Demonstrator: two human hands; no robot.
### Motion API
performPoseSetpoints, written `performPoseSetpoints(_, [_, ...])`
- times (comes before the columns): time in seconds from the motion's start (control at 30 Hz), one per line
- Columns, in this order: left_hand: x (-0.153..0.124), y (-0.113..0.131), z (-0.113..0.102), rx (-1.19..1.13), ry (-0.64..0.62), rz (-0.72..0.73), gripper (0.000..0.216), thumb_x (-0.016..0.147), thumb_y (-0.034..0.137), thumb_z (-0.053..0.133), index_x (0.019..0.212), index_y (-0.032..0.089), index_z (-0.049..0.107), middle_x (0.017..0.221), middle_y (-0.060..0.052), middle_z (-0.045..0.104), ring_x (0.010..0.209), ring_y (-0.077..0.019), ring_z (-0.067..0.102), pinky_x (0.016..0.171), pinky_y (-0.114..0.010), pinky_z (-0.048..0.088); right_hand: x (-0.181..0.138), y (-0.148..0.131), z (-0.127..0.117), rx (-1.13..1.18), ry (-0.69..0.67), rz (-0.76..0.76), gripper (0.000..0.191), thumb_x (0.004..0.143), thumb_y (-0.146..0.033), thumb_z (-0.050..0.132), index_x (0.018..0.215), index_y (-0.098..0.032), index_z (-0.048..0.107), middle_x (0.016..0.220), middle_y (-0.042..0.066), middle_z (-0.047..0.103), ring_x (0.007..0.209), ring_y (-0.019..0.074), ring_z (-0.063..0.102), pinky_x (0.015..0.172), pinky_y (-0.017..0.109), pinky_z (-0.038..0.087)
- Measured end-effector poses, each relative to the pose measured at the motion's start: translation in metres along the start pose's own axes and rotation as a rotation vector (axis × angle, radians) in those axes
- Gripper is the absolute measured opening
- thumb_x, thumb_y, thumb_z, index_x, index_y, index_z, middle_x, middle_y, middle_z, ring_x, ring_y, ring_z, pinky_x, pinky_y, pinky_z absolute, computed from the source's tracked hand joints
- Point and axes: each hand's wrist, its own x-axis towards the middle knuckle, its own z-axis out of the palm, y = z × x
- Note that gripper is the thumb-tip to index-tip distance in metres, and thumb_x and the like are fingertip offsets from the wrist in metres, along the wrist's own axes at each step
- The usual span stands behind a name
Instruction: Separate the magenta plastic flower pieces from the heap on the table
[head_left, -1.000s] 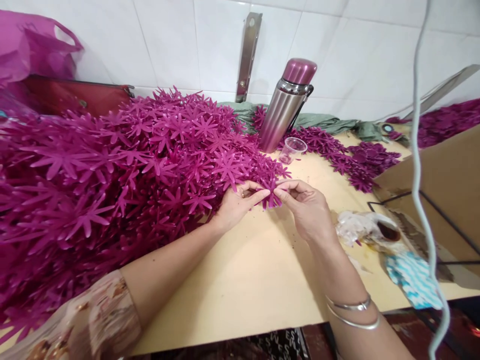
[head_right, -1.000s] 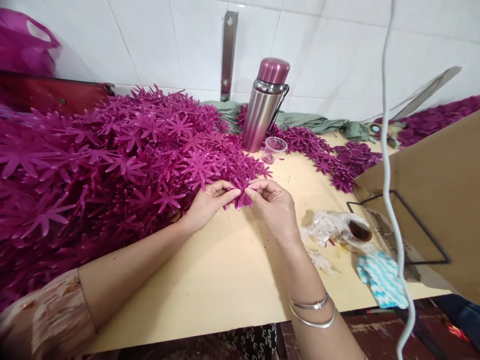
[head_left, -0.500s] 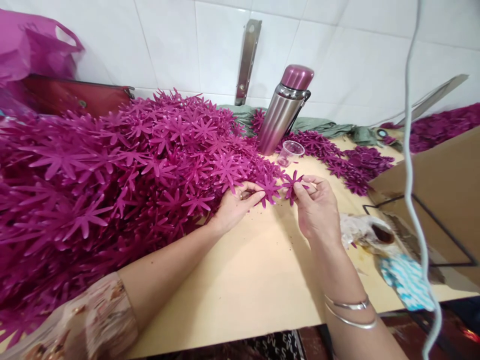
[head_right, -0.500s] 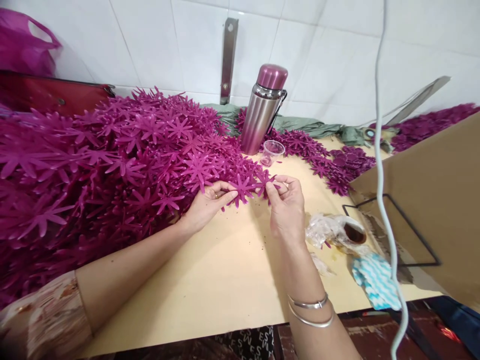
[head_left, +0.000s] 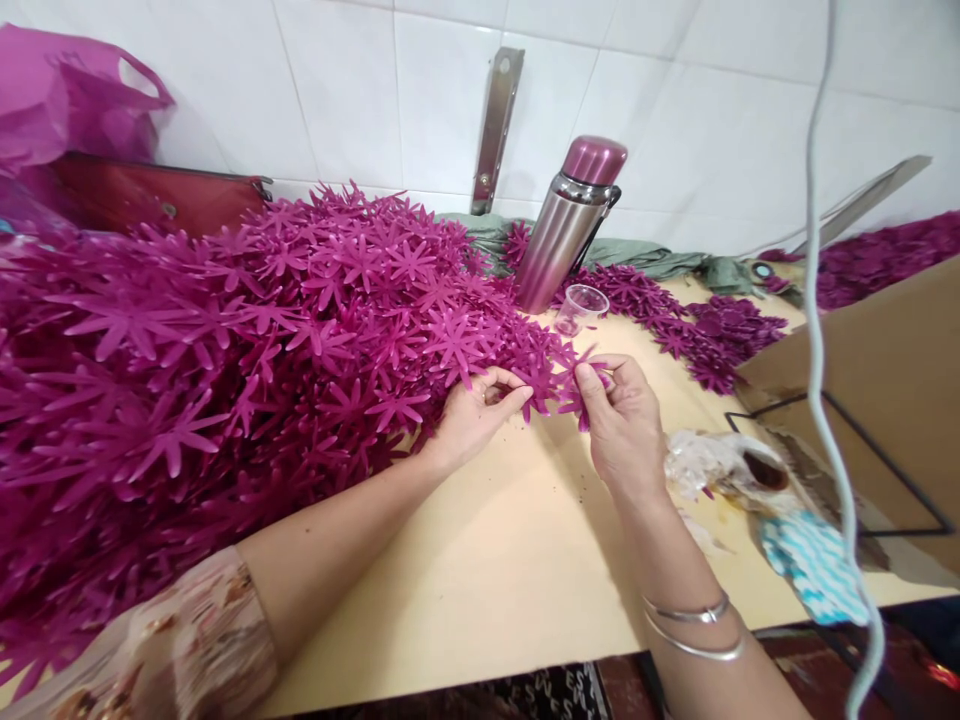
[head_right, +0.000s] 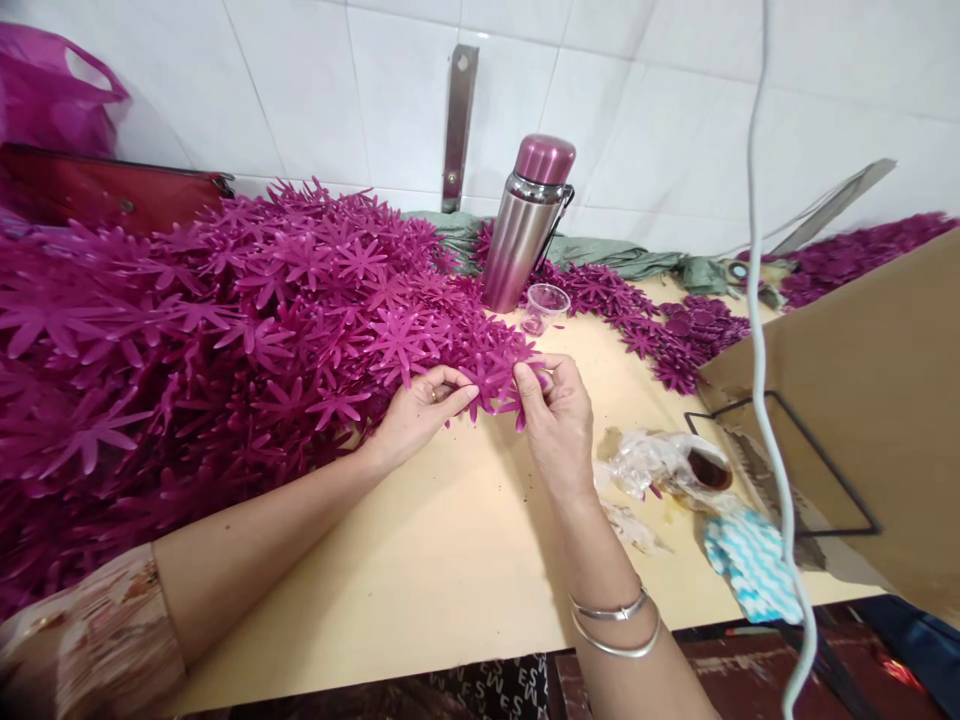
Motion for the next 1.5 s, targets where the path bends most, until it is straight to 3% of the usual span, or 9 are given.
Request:
performPoseSetpoints(0.13, [-0.001, 0.003, 0.0, 0.025, 0.025, 0.003, 0.029, 0.083, 0.043, 0.075, 0.079, 0.018, 0.062, 0.065, 0.004, 0.061, 0.062, -0.0101, 0.055, 0.062, -0.023, 0.043, -0.004, -0.002, 0.004, -0.029, -0.015, 0.016, 0.03, 0.088, -0.05, 0.074, 0.088, -0.023, 0.06, 0.064, -0.006, 0.056, 0.046, 0.0094, 0.046, 0.04, 0.022, 0.037])
performPoseSetpoints(0.3, [-0.002, 0.009, 0.001, -0.014, 0.004, 0.067, 0.038, 0.097, 0.05, 0.055, 0.084, 0.017, 0.068, 0.087, -0.003, 0.072, 0.086, -0.0157, 0.065, 0.085, -0.03, 0.051, -0.005, 0.002, 0.009, -0.079, -0.02, 0.002, 0.026, 0.084, -0.046, 0.078, 0.086, -0.023, 0.066, 0.065, -0.004, 0.058, 0.05, 0.0117, 0.05, 0.043, 0.025, 0.039])
performPoseSetpoints(0.53, [0.003, -0.001, 0.001, -0.004, 0.049, 0.041, 0.021, 0.083, 0.037, 0.075, 0.089, 0.017, 0.069, 0.084, -0.002, 0.074, 0.078, -0.0152, 0.065, 0.077, -0.028, 0.052, -0.002, 0.006, 0.004, 0.009, -0.061, 0.067, 0.028, 0.093, -0.051, 0.065, 0.09, -0.023, 0.067, 0.077, -0.001, 0.062, 0.06, 0.0113, 0.051, 0.052, 0.023, 0.041])
performPoseSetpoints(0.7, [0.003, -0.003, 0.003, -0.031, 0.114, 0.045, 0.017, 0.079, 0.023, 0.076, 0.092, 0.018, 0.066, 0.092, -0.004, 0.075, 0.087, -0.017, 0.069, 0.087, -0.031, 0.054, 0.006, 0.005, -0.004, 0.176, -0.064, 0.143, 0.039, 0.078, -0.044, 0.08, 0.11, -0.027, 0.065, 0.075, -0.005, 0.06, 0.058, 0.0111, 0.051, 0.053, 0.023, 0.043])
performPoseSetpoints(0.83, [0.002, 0.003, 0.005, -0.079, 0.079, 0.058, 0.03, 0.074, 0.022, 0.08, 0.099, 0.018, 0.065, 0.102, -0.006, 0.075, 0.096, -0.0191, 0.07, 0.095, -0.035, 0.053, 0.007, 0.007, -0.001, 0.194, -0.098, 0.156, 0.043, 0.072, -0.045, 0.086, 0.105, -0.025, 0.066, 0.069, -0.005, 0.062, 0.057, 0.0119, 0.055, 0.056, 0.025, 0.047])
performPoseSetpoints(1.07, [-0.002, 0.007, -0.001, 0.099, 0.236, 0.163, 0.033, 0.097, 0.045, 0.058, 0.081, 0.018, 0.068, 0.085, -0.005, 0.072, 0.093, -0.0205, 0.067, 0.092, -0.033, 0.052, 0.001, 0.008, -0.002, 0.045, -0.12, 0.055, 0.032, 0.084, -0.048, 0.078, 0.076, -0.023, 0.059, 0.058, -0.007, 0.053, 0.048, 0.0103, 0.044, 0.047, 0.024, 0.038])
performPoseSetpoints(1.2, [-0.004, 0.001, 0.003, 0.132, 0.146, 0.136, 0.012, 0.085, 0.03, 0.073, 0.085, 0.018, 0.07, 0.076, 0.0, 0.07, 0.072, -0.0139, 0.065, 0.074, -0.026, 0.053, -0.001, 0.002, -0.001, -0.074, -0.108, 0.018, 0.036, 0.089, -0.052, 0.072, 0.072, -0.022, 0.059, 0.057, -0.005, 0.055, 0.048, 0.0107, 0.045, 0.047, 0.025, 0.037])
performPoseSetpoints(1.3, [-0.006, 0.002, 0.007, 0.125, 0.106, 0.086, 0.022, 0.077, 0.022, 0.078, 0.097, 0.018, 0.07, 0.088, -0.002, 0.075, 0.077, -0.0137, 0.069, 0.075, -0.024, 0.054, -0.003, 0.001, 0.002, -0.128, -0.075, -0.013, 0.039, 0.089, -0.052, 0.072, 0.068, -0.022, 0.057, 0.058, -0.004, 0.057, 0.051, 0.011, 0.047, 0.049, 0.025, 0.038])
performPoseSetpoints(1.5, [-0.008, 0.004, 0.006, 0.132, 0.042, 0.131, 0.019, 0.09, 0.033, 0.066, 0.097, 0.016, 0.07, 0.087, -0.002, 0.072, 0.077, -0.0126, 0.065, 0.074, -0.023, 0.052, -0.007, 0.003, 0.009, -0.143, -0.11, 0.003, 0.038, 0.088, -0.049, 0.072, 0.069, -0.021, 0.056, 0.059, -0.005, 0.052, 0.054, 0.0118, 0.045, 0.052, 0.025, 0.036])
